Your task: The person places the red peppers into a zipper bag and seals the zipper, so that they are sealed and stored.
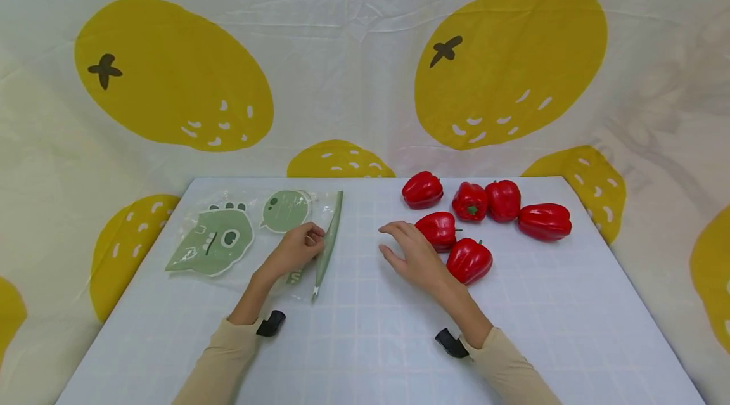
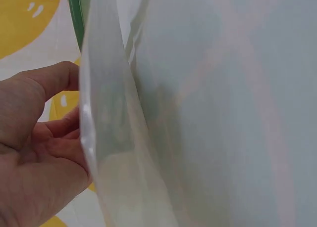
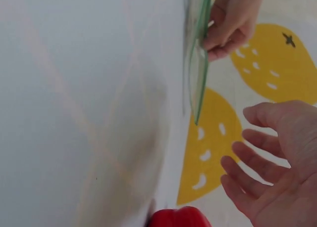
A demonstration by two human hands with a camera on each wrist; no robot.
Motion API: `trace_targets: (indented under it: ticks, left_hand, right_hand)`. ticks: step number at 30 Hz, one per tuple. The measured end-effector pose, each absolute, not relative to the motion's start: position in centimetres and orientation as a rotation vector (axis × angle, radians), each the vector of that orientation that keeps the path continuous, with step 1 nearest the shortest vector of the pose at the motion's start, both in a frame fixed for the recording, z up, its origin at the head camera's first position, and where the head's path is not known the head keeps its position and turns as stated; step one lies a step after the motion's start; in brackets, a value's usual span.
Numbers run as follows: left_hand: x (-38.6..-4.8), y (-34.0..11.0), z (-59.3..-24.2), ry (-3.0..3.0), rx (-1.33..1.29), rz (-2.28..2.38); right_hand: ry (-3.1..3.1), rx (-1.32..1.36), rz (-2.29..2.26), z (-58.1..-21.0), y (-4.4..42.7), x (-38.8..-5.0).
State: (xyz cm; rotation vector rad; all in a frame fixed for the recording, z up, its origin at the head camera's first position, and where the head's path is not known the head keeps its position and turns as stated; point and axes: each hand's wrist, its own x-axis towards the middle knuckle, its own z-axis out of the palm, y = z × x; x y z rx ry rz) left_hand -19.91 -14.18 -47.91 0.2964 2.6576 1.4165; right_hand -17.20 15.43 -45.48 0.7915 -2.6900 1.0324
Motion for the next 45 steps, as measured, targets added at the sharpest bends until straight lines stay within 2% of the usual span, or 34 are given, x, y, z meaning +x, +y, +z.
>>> trace_targets:
  ticks: [16, 38, 45]
  left_hand:
    - [-18.9, -15.4, -46.3, 2.484, 0.297, 1.626]
    - [-18.4, -15.7, -46.5, 2.441, 0.363, 1.727]
    - [-16.9, -15.1, -43.3, 2.395, 0.384, 1.744]
  right_hand:
    - [-2.740, 0.992, 1.103, -46.6, 11.7, -17.7]
    - [-2.570, 1.202, 0.969, -47.7, 7.9, -19.8]
    - [-2.597, 1.217, 0.960, -47.9, 7.4, -20.6]
